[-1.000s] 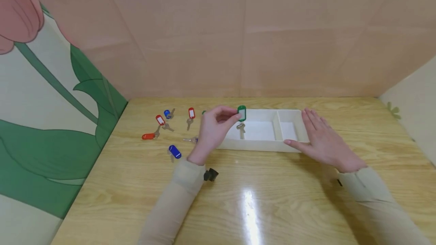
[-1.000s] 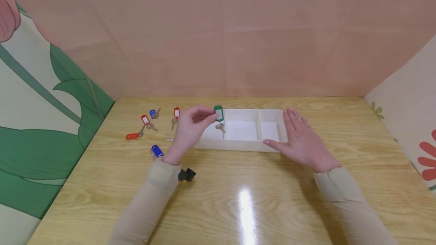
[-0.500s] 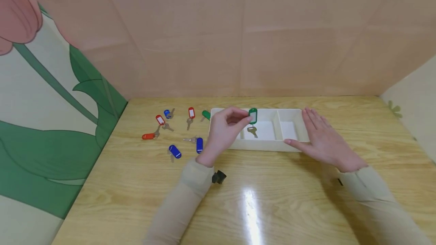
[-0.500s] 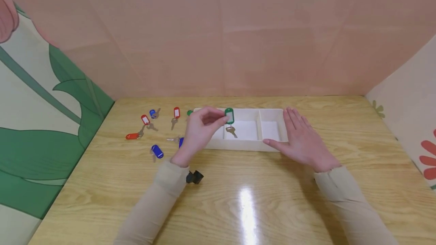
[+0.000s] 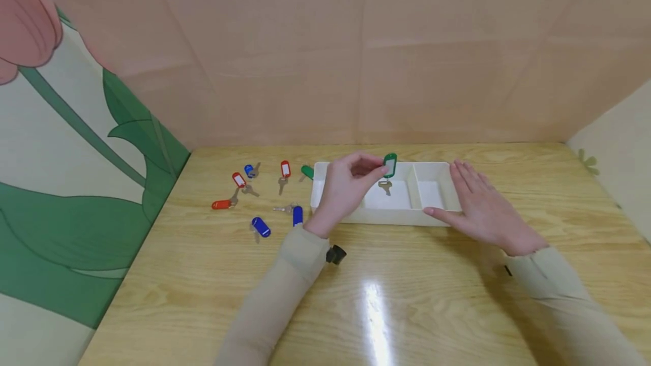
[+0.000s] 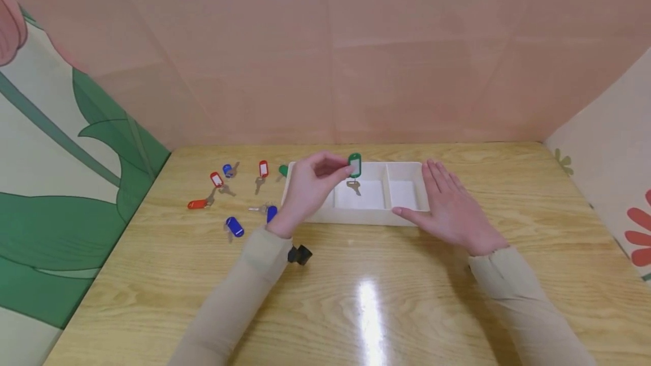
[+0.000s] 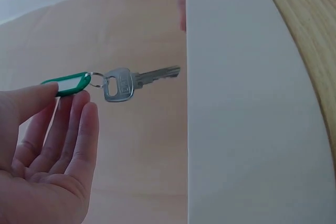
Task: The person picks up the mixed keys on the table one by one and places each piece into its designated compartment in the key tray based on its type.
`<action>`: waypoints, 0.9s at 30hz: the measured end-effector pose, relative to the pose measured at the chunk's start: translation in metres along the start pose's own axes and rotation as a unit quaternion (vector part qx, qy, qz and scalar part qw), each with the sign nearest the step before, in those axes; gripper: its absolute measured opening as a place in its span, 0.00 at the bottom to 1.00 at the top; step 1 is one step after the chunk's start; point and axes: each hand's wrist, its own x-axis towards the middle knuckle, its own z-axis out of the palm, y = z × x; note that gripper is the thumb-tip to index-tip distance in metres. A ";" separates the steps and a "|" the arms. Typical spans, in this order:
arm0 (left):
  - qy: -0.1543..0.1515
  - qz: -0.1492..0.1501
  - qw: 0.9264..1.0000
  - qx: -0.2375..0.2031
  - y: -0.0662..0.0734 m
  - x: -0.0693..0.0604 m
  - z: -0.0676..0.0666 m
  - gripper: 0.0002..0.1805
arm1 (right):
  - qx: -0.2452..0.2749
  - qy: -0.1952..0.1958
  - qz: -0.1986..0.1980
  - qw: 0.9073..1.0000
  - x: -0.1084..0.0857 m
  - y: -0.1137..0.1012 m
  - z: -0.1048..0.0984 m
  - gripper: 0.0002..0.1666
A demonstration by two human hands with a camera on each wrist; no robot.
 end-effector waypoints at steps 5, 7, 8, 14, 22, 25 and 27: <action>-0.006 0.009 1.000 0.017 0.002 0.011 0.002 0.08 | -0.001 0.002 -0.003 1.000 0.000 0.000 0.000 0.67; -0.007 0.010 1.000 0.021 0.003 0.016 0.003 0.09 | -0.001 0.002 -0.004 1.000 0.001 0.001 0.000 0.67; -0.008 0.010 1.000 0.022 0.003 0.018 0.003 0.09 | 0.000 0.002 -0.004 1.000 0.001 0.001 0.001 0.67; -0.013 0.005 1.000 0.015 0.007 0.034 0.008 0.09 | 0.001 0.006 -0.005 1.000 0.001 0.003 0.003 0.67; -0.025 0.008 0.999 0.026 0.019 0.050 0.016 0.09 | 0.002 0.006 -0.007 1.000 0.001 0.003 0.003 0.66; -0.029 0.008 0.999 0.031 0.021 0.055 0.019 0.09 | 0.003 0.009 -0.009 1.000 0.001 0.002 0.002 0.66; -0.029 0.007 0.999 0.033 0.022 0.060 0.021 0.09 | 0.003 0.012 -0.009 1.000 0.000 0.002 0.002 0.66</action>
